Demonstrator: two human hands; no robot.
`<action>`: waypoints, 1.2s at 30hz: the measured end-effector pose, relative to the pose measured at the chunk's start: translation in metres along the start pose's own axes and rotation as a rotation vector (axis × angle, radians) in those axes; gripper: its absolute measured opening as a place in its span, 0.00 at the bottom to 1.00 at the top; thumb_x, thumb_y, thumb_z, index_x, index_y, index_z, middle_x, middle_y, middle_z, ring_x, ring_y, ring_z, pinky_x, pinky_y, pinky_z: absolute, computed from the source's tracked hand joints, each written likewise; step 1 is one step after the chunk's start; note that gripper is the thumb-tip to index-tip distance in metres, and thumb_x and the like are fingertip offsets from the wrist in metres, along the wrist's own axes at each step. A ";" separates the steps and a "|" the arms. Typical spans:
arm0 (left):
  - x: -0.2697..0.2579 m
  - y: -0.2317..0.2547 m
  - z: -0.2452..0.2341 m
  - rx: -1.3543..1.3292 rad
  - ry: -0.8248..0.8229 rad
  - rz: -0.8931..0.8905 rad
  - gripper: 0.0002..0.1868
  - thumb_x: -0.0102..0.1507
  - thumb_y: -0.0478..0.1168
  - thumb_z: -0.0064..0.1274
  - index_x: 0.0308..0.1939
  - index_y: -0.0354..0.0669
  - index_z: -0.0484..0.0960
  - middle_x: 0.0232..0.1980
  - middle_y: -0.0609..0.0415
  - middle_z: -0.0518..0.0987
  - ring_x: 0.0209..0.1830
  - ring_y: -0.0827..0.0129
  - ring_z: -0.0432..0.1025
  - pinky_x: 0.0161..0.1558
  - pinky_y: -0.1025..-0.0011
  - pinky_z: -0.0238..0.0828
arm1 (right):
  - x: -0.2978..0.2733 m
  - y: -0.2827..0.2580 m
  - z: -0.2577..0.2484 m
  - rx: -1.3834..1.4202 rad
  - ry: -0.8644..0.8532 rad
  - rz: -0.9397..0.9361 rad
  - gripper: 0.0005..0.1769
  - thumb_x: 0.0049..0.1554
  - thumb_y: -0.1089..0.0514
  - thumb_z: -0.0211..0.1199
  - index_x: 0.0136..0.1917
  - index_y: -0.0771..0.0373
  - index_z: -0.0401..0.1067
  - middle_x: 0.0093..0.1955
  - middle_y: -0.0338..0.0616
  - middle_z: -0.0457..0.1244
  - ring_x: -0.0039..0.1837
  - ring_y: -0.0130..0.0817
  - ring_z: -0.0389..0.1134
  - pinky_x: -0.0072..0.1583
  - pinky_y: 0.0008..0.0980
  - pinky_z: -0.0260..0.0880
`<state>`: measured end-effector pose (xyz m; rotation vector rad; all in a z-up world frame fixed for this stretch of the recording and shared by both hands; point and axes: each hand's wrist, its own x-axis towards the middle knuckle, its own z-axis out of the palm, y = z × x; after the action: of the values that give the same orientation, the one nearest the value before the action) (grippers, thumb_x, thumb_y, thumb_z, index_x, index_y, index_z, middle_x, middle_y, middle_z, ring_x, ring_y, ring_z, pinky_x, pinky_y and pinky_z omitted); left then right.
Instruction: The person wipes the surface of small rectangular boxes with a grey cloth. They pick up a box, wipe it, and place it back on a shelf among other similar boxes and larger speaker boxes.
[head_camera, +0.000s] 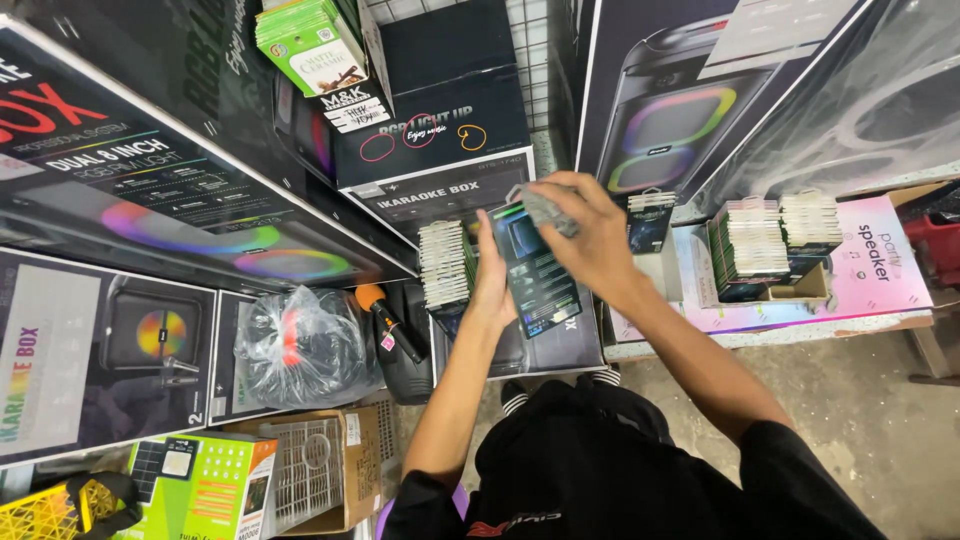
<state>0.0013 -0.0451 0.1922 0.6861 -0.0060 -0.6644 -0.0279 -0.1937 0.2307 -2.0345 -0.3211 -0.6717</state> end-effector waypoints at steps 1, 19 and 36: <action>0.007 -0.009 -0.017 0.000 0.001 0.001 0.42 0.62 0.74 0.24 0.74 0.59 0.59 0.64 0.53 0.74 0.60 0.56 0.72 0.52 0.46 0.77 | -0.004 -0.004 0.004 0.001 -0.001 -0.001 0.25 0.52 0.70 0.65 0.63 0.60 0.76 0.64 0.47 0.65 0.64 0.42 0.71 0.64 0.36 0.73; 0.019 0.010 -0.044 -0.095 0.013 0.202 0.44 0.67 0.75 0.25 0.76 0.54 0.63 0.62 0.42 0.77 0.59 0.55 0.75 0.61 0.58 0.74 | -0.046 0.016 0.024 0.011 -0.084 -0.011 0.27 0.47 0.69 0.68 0.61 0.58 0.77 0.62 0.47 0.64 0.64 0.44 0.69 0.64 0.38 0.73; 0.040 -0.048 -0.015 -0.151 0.048 -0.006 0.36 0.70 0.68 0.37 0.69 0.47 0.73 0.61 0.50 0.78 0.56 0.63 0.76 0.57 0.61 0.76 | -0.036 0.037 -0.004 -0.006 0.044 0.059 0.26 0.48 0.70 0.68 0.61 0.63 0.77 0.60 0.49 0.66 0.60 0.44 0.71 0.62 0.36 0.73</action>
<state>0.0091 -0.0862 0.1441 0.5561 0.0895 -0.6476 -0.0410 -0.2151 0.1850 -2.0240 -0.2331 -0.6810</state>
